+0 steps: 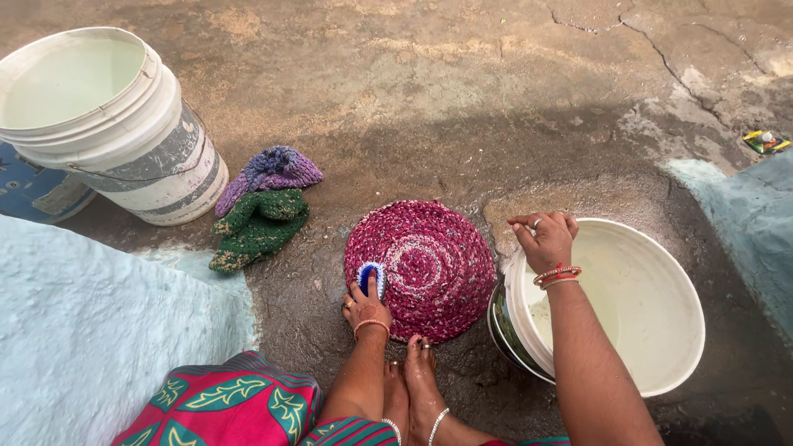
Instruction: The person washes a circular rug by hand using a brush and water from a bucket, scrubbing the surface repeatedly and dipping the brush back into the water.
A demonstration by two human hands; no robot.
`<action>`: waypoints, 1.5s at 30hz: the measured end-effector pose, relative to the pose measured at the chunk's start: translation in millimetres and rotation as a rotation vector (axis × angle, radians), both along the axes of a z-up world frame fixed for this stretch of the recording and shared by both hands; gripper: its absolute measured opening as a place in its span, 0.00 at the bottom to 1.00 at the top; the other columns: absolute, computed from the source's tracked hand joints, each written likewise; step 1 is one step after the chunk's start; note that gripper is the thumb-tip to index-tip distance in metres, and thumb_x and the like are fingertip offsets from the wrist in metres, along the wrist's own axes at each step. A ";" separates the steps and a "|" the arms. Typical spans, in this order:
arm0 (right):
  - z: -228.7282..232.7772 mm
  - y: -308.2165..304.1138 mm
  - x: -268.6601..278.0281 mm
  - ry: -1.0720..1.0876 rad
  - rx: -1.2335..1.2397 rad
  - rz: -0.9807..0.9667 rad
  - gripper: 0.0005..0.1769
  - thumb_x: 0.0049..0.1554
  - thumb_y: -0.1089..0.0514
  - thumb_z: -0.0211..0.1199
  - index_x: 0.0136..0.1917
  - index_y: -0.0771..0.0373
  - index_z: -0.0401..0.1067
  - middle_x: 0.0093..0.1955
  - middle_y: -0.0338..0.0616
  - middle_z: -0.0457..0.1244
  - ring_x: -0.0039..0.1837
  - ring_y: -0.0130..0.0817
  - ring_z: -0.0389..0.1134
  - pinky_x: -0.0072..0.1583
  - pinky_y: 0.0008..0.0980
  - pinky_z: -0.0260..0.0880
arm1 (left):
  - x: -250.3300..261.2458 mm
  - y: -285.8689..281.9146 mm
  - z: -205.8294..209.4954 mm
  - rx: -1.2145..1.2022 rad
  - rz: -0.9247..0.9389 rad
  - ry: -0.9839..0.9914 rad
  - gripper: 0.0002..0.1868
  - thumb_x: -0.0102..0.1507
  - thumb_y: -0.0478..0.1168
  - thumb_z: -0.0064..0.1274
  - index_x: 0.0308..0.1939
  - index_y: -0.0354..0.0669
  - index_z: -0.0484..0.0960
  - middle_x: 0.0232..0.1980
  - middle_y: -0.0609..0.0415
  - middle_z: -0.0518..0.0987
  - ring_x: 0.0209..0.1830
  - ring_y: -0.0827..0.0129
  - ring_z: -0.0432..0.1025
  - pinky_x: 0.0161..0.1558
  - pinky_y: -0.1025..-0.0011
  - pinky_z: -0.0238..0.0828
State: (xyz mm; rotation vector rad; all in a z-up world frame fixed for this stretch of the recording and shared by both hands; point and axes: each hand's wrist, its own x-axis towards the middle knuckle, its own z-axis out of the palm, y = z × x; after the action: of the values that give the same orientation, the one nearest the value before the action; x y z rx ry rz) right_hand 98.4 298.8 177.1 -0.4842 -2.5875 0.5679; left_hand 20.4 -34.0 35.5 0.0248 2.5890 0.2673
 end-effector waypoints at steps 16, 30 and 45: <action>5.0 -3.5 -1.8 -0.047 -0.043 -0.050 0.11 0.60 0.47 0.62 0.49 0.45 0.84 0.44 0.29 0.72 0.56 0.31 0.63 0.72 0.39 0.44 | 2.3 -1.5 -2.5 0.010 -0.008 -0.030 0.49 0.65 0.46 0.56 0.82 0.72 0.40 0.82 0.48 0.42 0.81 0.46 0.42 0.77 0.52 0.44; 7.0 -5.4 0.4 0.020 -0.031 0.006 0.10 0.58 0.47 0.63 0.48 0.45 0.83 0.43 0.29 0.71 0.56 0.30 0.64 0.70 0.40 0.44 | -36.6 28.0 2.3 0.110 0.224 -0.041 0.46 0.61 0.53 0.62 0.79 0.64 0.55 0.79 0.45 0.53 0.75 0.46 0.56 0.68 0.48 0.59; 9.2 -5.4 1.5 -0.015 -0.018 -0.024 0.08 0.60 0.49 0.65 0.48 0.47 0.83 0.41 0.31 0.70 0.54 0.31 0.63 0.71 0.39 0.44 | -34.5 60.0 13.9 0.131 -0.864 -0.056 0.43 0.65 0.31 0.47 0.77 0.83 0.55 0.83 0.53 0.47 0.81 0.55 0.47 0.77 0.54 0.43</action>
State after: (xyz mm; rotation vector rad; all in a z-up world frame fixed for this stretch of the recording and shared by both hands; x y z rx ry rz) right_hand 99.9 293.5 186.3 -0.5272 -2.5893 0.5824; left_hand -14.2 26.0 49.4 1.1196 2.2503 0.1043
